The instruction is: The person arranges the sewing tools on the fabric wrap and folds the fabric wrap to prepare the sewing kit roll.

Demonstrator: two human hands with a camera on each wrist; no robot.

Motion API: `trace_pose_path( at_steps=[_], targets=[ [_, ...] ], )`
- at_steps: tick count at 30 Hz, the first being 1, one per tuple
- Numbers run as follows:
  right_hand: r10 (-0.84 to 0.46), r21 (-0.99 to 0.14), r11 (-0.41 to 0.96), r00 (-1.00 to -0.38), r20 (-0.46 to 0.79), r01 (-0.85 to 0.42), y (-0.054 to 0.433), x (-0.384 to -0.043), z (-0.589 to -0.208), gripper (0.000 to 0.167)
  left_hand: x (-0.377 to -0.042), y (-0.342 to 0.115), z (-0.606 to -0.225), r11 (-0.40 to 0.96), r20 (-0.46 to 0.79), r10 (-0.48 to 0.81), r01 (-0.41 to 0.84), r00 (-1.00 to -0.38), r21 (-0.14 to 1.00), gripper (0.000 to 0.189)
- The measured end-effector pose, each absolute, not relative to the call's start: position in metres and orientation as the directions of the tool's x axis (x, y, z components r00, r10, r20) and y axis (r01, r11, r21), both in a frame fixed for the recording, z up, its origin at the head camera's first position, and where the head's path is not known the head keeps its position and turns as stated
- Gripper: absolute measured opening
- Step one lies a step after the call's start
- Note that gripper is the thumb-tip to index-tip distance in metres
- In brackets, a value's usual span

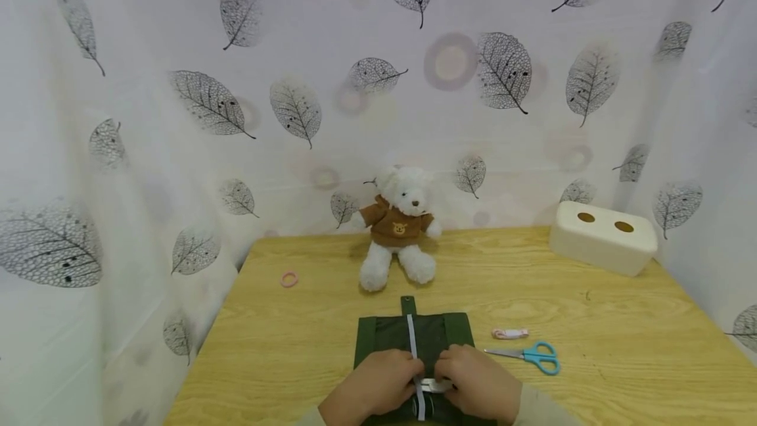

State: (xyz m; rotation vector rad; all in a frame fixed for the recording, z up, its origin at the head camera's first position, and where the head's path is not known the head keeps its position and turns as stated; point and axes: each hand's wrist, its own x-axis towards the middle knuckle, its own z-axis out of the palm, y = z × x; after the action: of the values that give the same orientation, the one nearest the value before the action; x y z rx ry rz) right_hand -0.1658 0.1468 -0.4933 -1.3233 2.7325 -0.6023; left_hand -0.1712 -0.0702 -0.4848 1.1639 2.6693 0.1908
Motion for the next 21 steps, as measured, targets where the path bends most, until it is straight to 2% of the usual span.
trace_pose_path(
  at_steps=[5,14,18,21],
  targets=[
    [-0.764,-0.361,0.557,-0.632,0.13,-0.748,0.147,-0.165,-0.494,0.021,-0.171,-0.07,-0.484,0.694,-0.184,0.72,0.685,-0.67,0.221,0.009],
    [-0.765,-0.378,0.559,-0.635,0.109,-0.738,0.145,-0.165,-0.495,0.02,-0.171,-0.067,-0.489,0.666,-0.151,0.746,0.718,-0.649,0.202,0.004],
    [-0.749,-0.414,0.57,-0.656,0.092,-0.71,0.15,-0.167,-0.494,0.014,-0.171,-0.066,-0.488,0.672,-0.166,0.741,0.714,-0.651,0.197,0.004],
    [-0.719,-0.435,0.587,-0.687,0.109,-0.683,0.161,-0.17,-0.49,0.008,-0.173,-0.065,-0.486,0.671,-0.191,0.741,0.712,-0.643,0.207,0.01]
  ],
)
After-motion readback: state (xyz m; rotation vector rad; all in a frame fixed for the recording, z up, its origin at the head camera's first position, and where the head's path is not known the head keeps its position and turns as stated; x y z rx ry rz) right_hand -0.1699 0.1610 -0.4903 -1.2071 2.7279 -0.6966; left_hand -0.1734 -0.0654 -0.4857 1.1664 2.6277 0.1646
